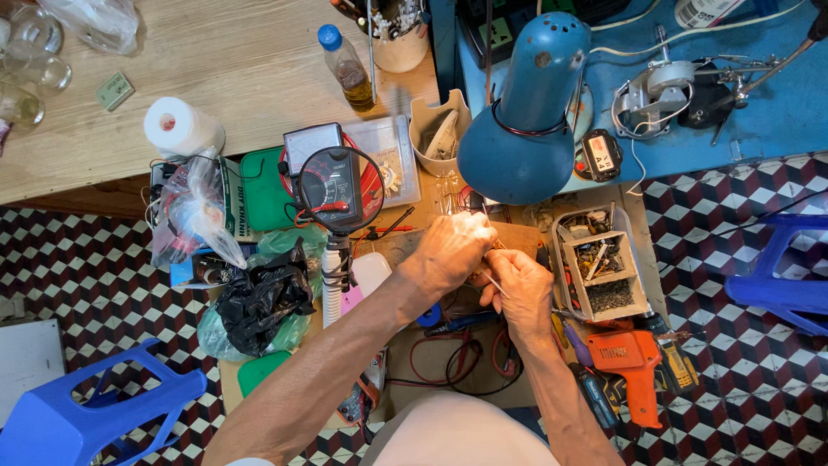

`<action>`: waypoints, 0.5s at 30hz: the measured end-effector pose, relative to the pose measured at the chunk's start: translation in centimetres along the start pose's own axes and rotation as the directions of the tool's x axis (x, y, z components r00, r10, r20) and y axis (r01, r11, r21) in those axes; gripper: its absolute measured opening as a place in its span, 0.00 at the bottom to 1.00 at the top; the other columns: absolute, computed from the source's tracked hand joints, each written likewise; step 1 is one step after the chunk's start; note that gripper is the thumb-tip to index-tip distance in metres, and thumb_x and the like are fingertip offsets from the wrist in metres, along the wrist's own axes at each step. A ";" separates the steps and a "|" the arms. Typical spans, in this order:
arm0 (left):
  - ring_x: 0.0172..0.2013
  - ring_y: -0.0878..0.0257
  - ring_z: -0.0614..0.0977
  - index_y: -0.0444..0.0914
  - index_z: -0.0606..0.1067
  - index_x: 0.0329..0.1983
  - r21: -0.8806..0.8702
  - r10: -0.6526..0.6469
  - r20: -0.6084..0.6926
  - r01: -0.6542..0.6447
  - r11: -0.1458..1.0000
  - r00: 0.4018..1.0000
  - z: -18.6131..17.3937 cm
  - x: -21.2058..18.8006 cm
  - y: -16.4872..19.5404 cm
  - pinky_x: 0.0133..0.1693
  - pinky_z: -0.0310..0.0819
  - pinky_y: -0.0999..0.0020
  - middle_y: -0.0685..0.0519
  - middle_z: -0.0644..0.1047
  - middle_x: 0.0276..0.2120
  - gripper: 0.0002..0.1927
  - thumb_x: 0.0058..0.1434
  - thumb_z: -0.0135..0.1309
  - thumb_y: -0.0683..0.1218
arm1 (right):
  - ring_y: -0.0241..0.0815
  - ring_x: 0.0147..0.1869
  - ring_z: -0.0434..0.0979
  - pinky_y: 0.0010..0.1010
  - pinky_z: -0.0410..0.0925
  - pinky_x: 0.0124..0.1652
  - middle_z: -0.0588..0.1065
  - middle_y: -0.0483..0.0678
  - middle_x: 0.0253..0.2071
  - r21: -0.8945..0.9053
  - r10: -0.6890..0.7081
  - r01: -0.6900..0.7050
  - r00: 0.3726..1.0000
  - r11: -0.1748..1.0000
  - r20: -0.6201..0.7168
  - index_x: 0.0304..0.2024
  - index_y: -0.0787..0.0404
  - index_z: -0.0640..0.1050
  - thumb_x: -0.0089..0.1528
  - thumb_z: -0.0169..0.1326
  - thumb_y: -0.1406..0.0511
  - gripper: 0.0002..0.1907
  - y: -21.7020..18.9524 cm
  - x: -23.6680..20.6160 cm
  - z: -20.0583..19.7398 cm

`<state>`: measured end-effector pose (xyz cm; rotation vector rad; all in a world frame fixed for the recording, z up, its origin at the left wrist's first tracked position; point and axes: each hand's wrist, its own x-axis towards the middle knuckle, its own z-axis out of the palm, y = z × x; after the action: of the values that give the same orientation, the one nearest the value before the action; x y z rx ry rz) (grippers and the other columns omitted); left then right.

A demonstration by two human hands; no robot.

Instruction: The person holds a small electrical component with copper windings and multiple wires, repeatedly inspecting and manipulating the wires with both hands. They use a screwdriver to adjust or probe connections on the component and occasionally reposition the component under a magnifying lamp. The task involves careful handling of the wires and the component throughout the clip.

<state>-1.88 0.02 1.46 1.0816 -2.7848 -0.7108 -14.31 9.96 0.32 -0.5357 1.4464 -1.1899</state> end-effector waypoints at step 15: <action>0.35 0.48 0.82 0.39 0.80 0.32 -0.232 0.158 -0.154 -0.191 0.954 0.975 -0.2 -0.6 -2.6 0.37 0.77 0.55 0.48 0.80 0.33 0.03 0.53 0.61 0.42 | 0.31 0.17 0.71 0.19 0.59 0.16 0.79 0.52 0.24 0.004 -0.030 0.030 0.999 1.000 -0.044 0.38 0.69 0.79 0.67 0.55 0.63 0.13 0.3 -0.1 0.5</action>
<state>0.20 -1.37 0.54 0.7946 -2.5541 -0.8956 -13.70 10.02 0.18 -0.5328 1.4769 -1.2352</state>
